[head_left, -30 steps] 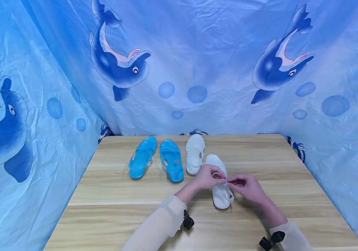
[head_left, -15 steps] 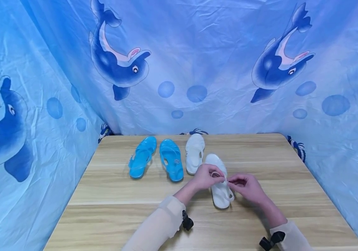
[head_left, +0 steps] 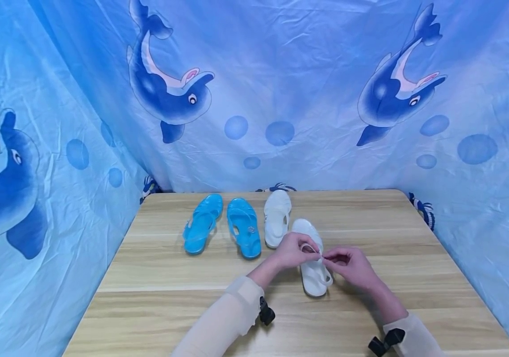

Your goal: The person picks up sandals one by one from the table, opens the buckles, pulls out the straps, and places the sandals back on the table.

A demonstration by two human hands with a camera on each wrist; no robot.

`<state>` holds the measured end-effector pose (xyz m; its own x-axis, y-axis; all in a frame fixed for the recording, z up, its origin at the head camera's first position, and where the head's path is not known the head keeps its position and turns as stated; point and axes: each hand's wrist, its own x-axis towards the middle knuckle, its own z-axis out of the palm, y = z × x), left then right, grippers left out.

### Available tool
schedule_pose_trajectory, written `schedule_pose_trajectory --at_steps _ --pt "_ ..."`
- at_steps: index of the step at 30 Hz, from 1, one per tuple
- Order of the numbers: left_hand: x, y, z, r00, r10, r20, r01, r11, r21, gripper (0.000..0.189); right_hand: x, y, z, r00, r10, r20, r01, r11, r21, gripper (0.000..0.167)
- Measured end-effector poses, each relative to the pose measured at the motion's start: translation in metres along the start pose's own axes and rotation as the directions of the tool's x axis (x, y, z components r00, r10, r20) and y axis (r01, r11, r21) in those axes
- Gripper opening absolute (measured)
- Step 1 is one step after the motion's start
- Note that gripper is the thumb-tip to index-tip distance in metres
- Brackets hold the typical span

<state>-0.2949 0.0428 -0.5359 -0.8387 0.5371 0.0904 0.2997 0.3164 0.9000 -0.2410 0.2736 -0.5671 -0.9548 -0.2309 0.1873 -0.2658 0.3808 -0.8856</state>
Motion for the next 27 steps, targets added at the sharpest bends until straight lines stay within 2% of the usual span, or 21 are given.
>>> schedule_pose_trajectory --at_steps 3,9,17,22,27 --pt "-0.0013 -0.0016 -0.0009 1.000 0.011 -0.011 -0.011 1.000 -0.003 0.009 -0.0003 0.0000 0.0004 1.000 0.010 -0.010 -0.010 1.000 0.006 0.017" --pt "-0.0046 -0.0086 -0.0009 0.999 -0.007 -0.038 0.005 0.999 -0.035 0.008 0.0003 0.0009 0.0020 1.000 0.024 -0.017 -0.023 0.999 0.022 0.017" --pt "-0.0023 -0.0055 0.0035 1.000 -0.010 -0.019 0.008 0.995 -0.102 0.013 -0.0008 -0.0003 0.0018 1.000 0.004 -0.001 -0.004 1.000 0.025 0.017" --pt "-0.0002 -0.0025 0.0057 0.999 -0.032 0.004 0.033 0.993 -0.111 0.012 -0.0007 0.0002 0.0021 1.000 0.003 0.011 -0.003 1.000 0.015 0.018" --pt "-0.0027 -0.0021 0.0049 1.000 -0.030 -0.008 0.029 0.994 -0.101 0.011 -0.0019 0.0007 0.0014 1.000 0.015 -0.006 -0.015 1.000 0.007 0.018"
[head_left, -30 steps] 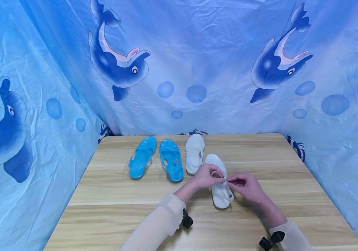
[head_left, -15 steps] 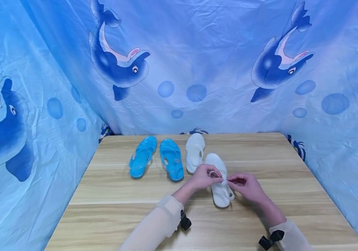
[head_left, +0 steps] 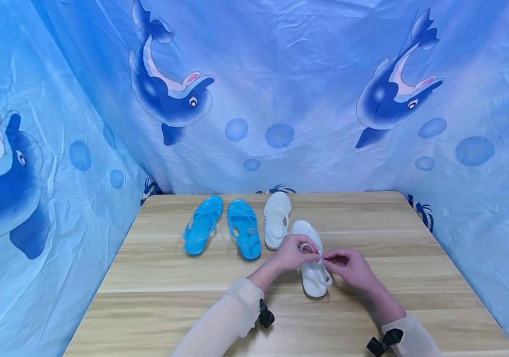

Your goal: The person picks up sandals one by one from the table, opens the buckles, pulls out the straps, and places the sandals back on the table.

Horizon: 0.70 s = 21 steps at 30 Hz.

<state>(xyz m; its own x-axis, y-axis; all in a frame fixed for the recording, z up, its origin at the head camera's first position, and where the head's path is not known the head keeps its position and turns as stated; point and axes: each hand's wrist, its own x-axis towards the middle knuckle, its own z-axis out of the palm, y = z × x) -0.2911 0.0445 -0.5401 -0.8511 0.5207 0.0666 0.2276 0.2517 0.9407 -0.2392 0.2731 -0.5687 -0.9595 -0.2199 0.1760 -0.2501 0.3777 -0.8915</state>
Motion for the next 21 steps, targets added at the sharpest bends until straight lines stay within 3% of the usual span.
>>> schedule_pose_trajectory --at_steps 7,13,21 --pt "-0.003 -0.006 -0.001 1.000 0.012 -0.025 -0.012 1.000 -0.022 0.011 -0.001 -0.002 0.001 1.000 0.016 -0.007 -0.016 1.000 0.001 0.018" --pt "-0.002 -0.002 0.000 1.000 0.009 -0.023 -0.009 0.999 -0.034 0.012 0.000 -0.005 0.002 1.000 0.000 -0.017 0.001 1.000 0.011 0.016" --pt "0.001 0.005 0.003 1.000 -0.006 -0.005 0.006 1.000 -0.031 0.014 0.000 -0.005 0.004 0.994 -0.105 -0.027 0.106 0.993 0.046 0.016"
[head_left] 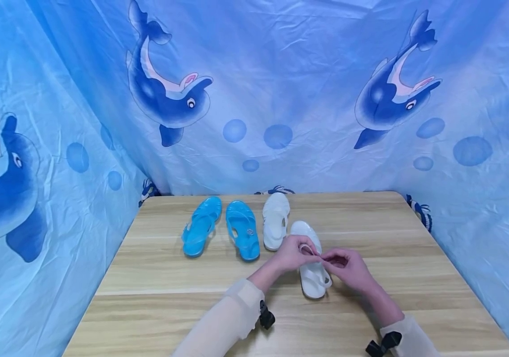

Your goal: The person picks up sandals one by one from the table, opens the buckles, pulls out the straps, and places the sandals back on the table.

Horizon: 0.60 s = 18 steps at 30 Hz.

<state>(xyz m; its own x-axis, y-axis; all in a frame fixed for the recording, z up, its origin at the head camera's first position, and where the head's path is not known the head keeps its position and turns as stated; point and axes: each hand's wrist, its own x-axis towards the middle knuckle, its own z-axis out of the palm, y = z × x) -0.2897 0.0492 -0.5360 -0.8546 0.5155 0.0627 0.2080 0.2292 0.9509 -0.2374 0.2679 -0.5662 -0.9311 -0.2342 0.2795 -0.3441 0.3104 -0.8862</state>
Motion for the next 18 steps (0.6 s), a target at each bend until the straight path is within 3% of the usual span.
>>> schedule_pose_trajectory --at_steps 12,18 --pt "-0.007 -0.012 -0.001 0.999 -0.002 -0.033 0.001 1.000 -0.030 0.014 -0.002 0.006 -0.002 0.998 0.051 -0.046 -0.052 0.999 -0.017 0.015" --pt "-0.004 -0.012 -0.002 1.000 0.014 -0.008 -0.014 1.000 -0.006 0.016 -0.003 0.004 -0.001 0.998 0.058 -0.033 -0.059 0.998 -0.023 0.016"
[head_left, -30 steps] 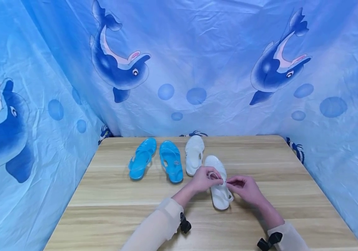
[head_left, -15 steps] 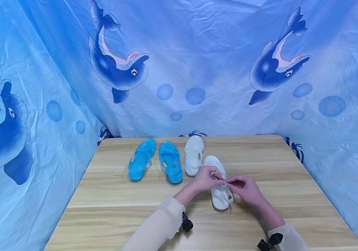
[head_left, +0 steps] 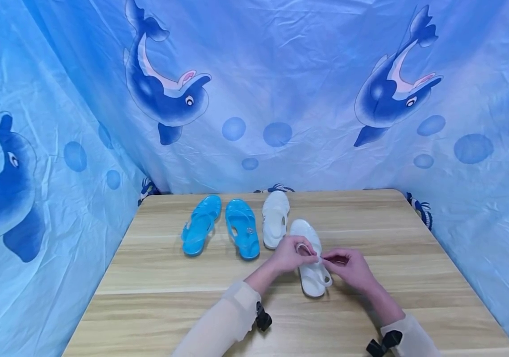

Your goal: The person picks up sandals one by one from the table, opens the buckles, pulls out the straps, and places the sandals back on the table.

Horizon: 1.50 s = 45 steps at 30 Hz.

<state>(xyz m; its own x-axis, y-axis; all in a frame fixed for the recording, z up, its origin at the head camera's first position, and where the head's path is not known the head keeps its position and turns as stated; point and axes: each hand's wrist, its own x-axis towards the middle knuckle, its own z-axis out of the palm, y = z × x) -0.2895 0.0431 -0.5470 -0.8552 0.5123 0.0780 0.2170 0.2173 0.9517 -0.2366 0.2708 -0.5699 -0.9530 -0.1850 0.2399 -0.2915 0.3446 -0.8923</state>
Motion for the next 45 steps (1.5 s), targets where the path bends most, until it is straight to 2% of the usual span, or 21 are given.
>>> schedule_pose_trajectory --at_steps 7,16,20,25,29,33,39,45 --pt "0.004 0.007 -0.001 0.999 -0.011 0.050 0.010 1.000 0.016 0.015 -0.001 -0.009 0.000 1.000 -0.001 0.028 0.000 1.000 0.026 0.017" --pt "-0.001 0.004 -0.004 1.000 -0.022 0.002 0.022 1.000 0.013 0.017 -0.001 -0.006 0.001 1.000 -0.015 0.011 0.015 0.999 0.038 0.018" --pt "-0.002 0.003 -0.005 1.000 -0.008 -0.004 0.008 1.000 0.016 0.015 -0.001 -0.004 0.001 1.000 -0.011 -0.003 0.011 0.999 0.032 0.017" --pt "0.001 0.006 -0.004 0.999 0.027 0.045 -0.028 0.999 0.016 0.017 -0.001 -0.003 0.001 1.000 -0.014 -0.001 0.014 0.999 0.031 0.017" --pt "0.003 0.010 -0.002 0.997 0.028 0.066 -0.031 0.998 0.049 0.015 -0.001 -0.006 0.002 1.000 -0.004 0.004 0.004 1.000 0.022 0.017" --pt "0.003 0.013 -0.001 0.999 0.012 0.051 -0.017 0.995 0.099 0.013 -0.002 -0.009 0.003 1.000 0.025 0.008 -0.025 1.000 0.014 0.018" --pt "0.000 0.008 -0.002 1.000 -0.005 0.029 0.001 0.994 0.108 0.012 -0.004 -0.009 0.003 1.000 0.024 0.015 -0.025 0.999 0.034 0.018" --pt "0.000 0.006 -0.002 1.000 0.024 0.019 -0.026 0.995 0.098 0.011 -0.003 -0.004 0.002 1.000 -0.003 0.001 0.003 0.999 0.044 0.017"
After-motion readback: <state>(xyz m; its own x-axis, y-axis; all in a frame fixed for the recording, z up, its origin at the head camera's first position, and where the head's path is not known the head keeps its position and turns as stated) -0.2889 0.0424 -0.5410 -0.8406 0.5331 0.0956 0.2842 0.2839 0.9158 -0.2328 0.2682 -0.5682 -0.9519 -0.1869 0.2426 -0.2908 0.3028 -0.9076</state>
